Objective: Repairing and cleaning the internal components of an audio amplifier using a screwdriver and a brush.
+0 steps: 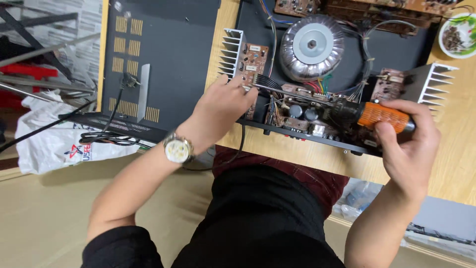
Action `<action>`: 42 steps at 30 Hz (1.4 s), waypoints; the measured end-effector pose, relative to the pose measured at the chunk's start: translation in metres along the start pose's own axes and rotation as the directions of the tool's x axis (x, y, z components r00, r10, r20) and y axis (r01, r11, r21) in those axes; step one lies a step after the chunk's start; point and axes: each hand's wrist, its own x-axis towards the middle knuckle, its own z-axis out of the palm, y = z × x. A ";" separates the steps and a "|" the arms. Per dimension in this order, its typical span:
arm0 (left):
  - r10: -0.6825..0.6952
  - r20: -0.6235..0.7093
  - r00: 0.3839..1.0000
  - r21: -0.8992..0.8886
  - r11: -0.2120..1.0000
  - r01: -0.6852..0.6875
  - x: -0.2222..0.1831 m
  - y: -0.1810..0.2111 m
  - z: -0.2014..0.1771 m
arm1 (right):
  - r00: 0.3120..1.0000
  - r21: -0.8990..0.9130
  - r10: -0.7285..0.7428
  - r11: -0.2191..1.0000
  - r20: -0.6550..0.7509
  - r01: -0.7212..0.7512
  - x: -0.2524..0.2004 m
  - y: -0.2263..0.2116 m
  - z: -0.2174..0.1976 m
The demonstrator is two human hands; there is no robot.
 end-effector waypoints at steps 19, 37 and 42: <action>0.311 0.281 0.908 -0.432 0.886 -0.170 0.018 -0.042 0.003 | 0.996 0.183 -0.047 0.981 -0.078 0.060 0.014 0.014 0.019; 0.059 0.425 0.903 -0.534 0.822 0.198 0.032 -0.051 -0.030 | 0.998 0.196 0.025 0.980 -0.064 -0.012 0.017 -0.014 0.007; -0.100 0.119 0.988 -0.626 0.765 0.153 0.041 -0.103 -0.057 | 0.999 0.096 -0.052 0.994 0.001 0.052 0.017 -0.001 0.005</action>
